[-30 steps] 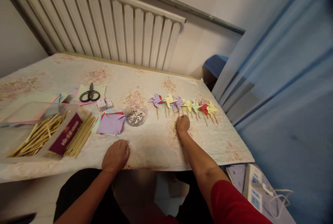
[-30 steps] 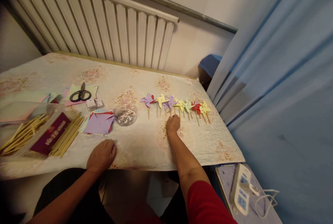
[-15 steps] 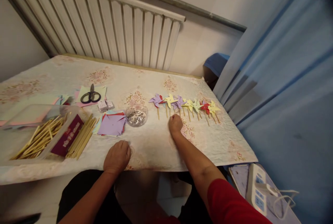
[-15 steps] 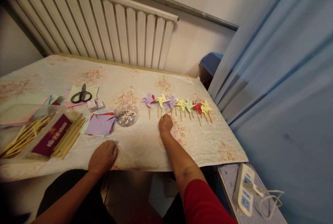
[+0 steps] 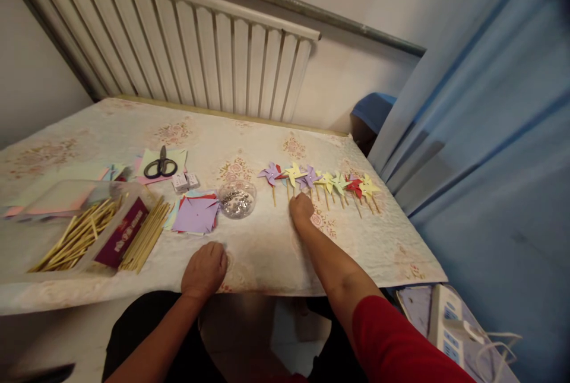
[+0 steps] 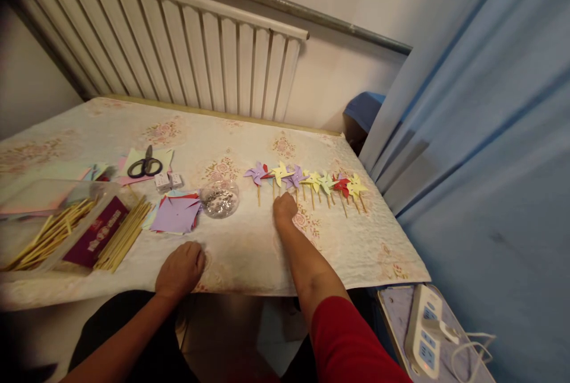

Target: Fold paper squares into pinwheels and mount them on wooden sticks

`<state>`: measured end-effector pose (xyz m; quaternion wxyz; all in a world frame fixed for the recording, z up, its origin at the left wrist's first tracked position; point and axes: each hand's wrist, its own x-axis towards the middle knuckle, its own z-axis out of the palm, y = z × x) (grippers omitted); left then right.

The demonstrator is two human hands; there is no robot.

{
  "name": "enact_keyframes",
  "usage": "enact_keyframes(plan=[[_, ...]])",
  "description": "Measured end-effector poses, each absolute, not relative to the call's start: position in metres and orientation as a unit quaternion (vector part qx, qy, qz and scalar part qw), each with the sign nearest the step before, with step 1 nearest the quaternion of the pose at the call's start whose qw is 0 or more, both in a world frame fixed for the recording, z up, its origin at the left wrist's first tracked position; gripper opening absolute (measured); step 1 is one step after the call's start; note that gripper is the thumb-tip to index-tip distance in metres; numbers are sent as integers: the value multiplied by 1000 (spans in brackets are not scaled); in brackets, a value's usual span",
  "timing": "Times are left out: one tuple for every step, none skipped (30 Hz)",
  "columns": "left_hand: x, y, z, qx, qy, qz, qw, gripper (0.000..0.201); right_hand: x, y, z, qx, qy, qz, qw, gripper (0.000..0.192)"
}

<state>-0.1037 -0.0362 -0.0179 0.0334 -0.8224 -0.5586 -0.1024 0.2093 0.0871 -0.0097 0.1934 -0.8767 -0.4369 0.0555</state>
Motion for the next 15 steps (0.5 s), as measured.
enact_keyframes(plan=[[-104,-36,-18,-823,-557,-106,34,22,209,87,-9,-876,-437,55,194,21],[-104,-36,-18,-824,-556,-107,33,22,209,87,-8,-876,-438,54,195,21],[-104,-36,-19,-824,-555,-107,33,22,207,86,-8,-875,-439,52,197,22],[-104,-36,-19,-824,-555,-106,33,22,206,85,-8,-874,-440,50,199,23],[-104,-36,-19,-824,-556,-103,33,23,204,83,-8,-873,-442,45,201,23],[-104,-36,-19,-824,-557,-101,33,23,201,82,-9,-871,-446,37,203,24],[-104,-36,-20,-823,-558,-98,35,23,199,80,-10,-868,-452,27,204,25],[-104,-36,-20,-823,-558,-96,37,24,196,78,-10,-865,-460,18,201,25],[-104,-36,-20,-823,-558,-94,39,24,194,77,-11,-862,-468,10,196,26],[-105,-36,-20,-823,-559,-93,39,24,192,75,-12,-859,-476,5,189,26],[-105,-36,-20,-823,-560,-92,39,24,191,75,-12,-856,-484,2,180,27],[-104,-36,-20,-822,-561,-91,38,24,190,74,-13,-854,-491,1,172,26],[-104,-36,-20,-822,-562,-90,37,24,189,74,-13,-852,-496,0,166,26],[-104,-36,-20,-821,-562,-90,37,24,189,74,-13,-851,-500,-3,162,25],[-104,-36,-20,-821,-562,-91,37,23,189,74,-13,-849,-503,-6,159,24]])
